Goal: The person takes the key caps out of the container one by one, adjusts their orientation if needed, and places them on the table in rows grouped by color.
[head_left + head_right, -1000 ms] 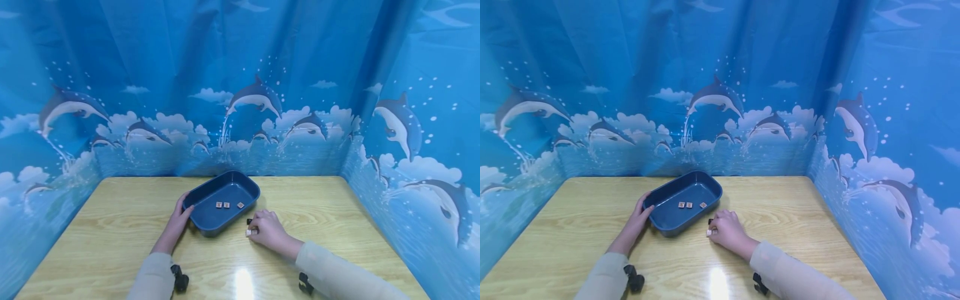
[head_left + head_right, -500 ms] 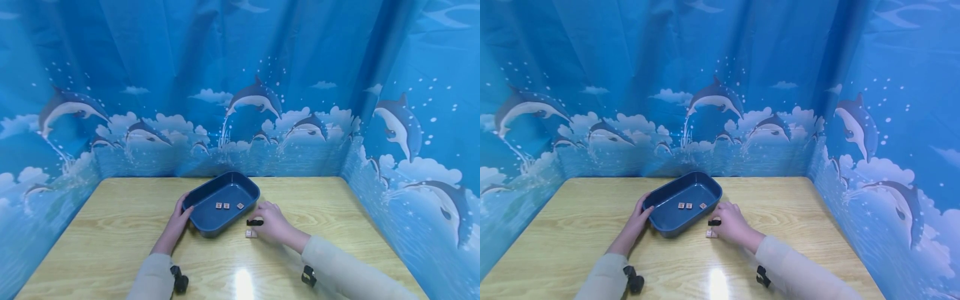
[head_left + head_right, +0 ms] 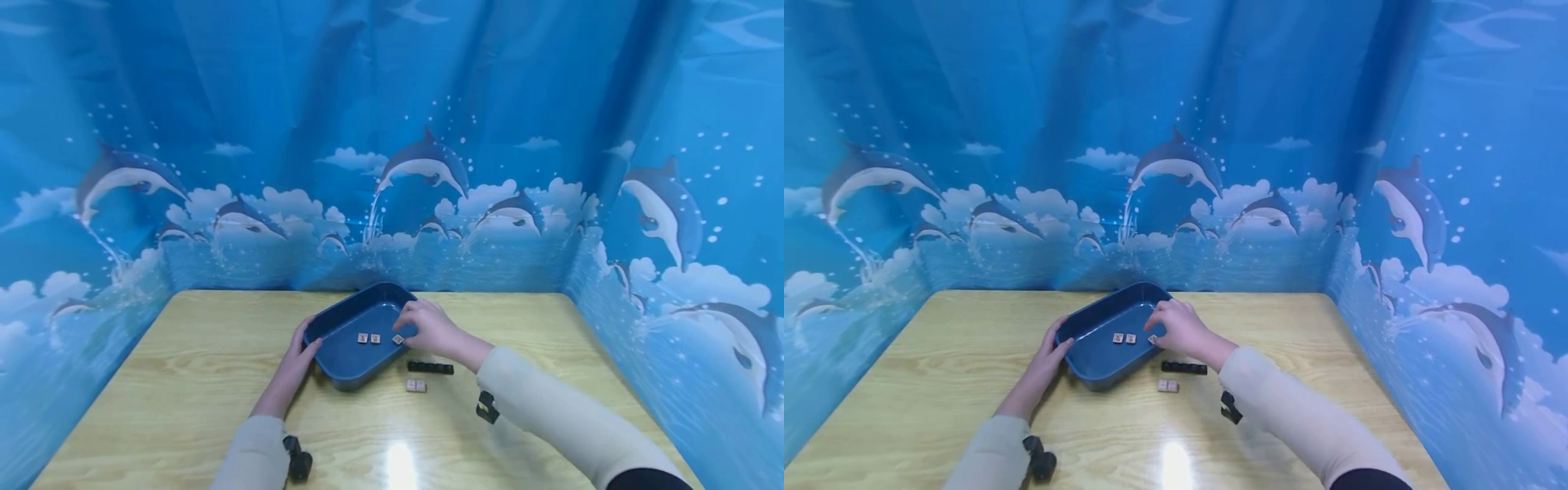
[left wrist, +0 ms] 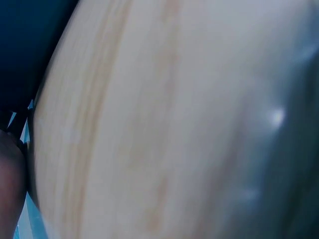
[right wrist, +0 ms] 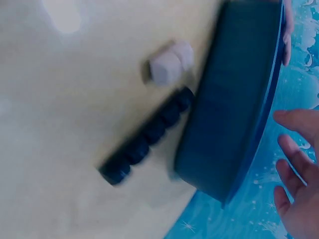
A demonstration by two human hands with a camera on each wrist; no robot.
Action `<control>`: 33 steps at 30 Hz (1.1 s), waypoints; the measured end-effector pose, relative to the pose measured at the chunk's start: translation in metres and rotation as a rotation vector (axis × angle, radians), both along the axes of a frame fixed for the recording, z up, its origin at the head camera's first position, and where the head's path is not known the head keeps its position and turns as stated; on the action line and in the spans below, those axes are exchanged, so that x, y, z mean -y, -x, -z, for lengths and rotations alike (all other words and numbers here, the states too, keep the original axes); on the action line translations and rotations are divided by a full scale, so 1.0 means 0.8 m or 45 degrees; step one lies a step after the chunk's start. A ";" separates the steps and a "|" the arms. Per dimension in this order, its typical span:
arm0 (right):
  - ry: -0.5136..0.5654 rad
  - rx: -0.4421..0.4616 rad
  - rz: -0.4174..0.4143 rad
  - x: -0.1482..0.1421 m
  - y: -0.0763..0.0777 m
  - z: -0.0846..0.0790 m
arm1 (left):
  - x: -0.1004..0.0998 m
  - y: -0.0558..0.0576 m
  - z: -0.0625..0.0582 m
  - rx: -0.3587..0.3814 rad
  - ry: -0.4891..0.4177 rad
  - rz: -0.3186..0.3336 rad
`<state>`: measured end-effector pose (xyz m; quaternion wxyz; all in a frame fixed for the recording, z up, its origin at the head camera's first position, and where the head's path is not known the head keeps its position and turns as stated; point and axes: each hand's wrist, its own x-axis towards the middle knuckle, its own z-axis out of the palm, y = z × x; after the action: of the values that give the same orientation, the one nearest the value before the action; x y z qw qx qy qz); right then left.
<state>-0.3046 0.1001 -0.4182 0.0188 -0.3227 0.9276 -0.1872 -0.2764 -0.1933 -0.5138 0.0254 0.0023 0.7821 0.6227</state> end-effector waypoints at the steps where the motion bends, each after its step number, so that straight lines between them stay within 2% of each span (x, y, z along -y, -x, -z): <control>1: -0.036 0.014 -0.032 0.002 0.006 -0.002 | 0.000 0.000 -0.001 -0.004 -0.001 0.000; 2: -0.072 0.030 -0.064 0.004 0.013 -0.004 | -0.001 -0.001 -0.002 -0.011 -0.005 0.000; 4: -0.135 0.078 -0.128 0.008 0.025 -0.007 | -0.004 -0.008 -0.015 -0.006 -0.015 0.000; 5: -0.169 0.108 -0.151 0.010 0.030 -0.008 | -0.004 -0.008 -0.015 -0.011 -0.015 0.001; 9: -0.276 0.231 -0.236 0.019 0.049 -0.010 | -0.004 -0.005 -0.012 -0.016 0.002 -0.016; 10: -0.298 0.265 -0.248 0.021 0.052 -0.010 | -0.003 -0.002 -0.005 -0.024 0.012 -0.021; 11: -0.326 0.294 -0.251 0.024 0.055 -0.011 | -0.001 0.002 0.003 -0.029 0.014 -0.027; 12: -0.345 0.319 -0.259 0.026 0.057 -0.012 | -0.001 0.003 0.003 -0.027 0.011 -0.032; 20: -0.513 0.495 -0.220 0.038 0.076 -0.007 | 0.001 0.000 0.002 -0.059 -0.011 -0.017; 26: -0.520 0.637 -0.182 0.039 0.087 0.000 | 0.001 0.004 0.007 -0.061 0.052 -0.031; 33: -0.541 0.651 -0.211 0.042 0.093 0.013 | 0.002 0.006 0.010 -0.051 0.041 -0.027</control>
<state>-0.3793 0.0667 -0.4284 0.3327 -0.3283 0.8818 -0.0622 -0.2809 -0.1945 -0.5220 0.0032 0.0061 0.7924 0.6100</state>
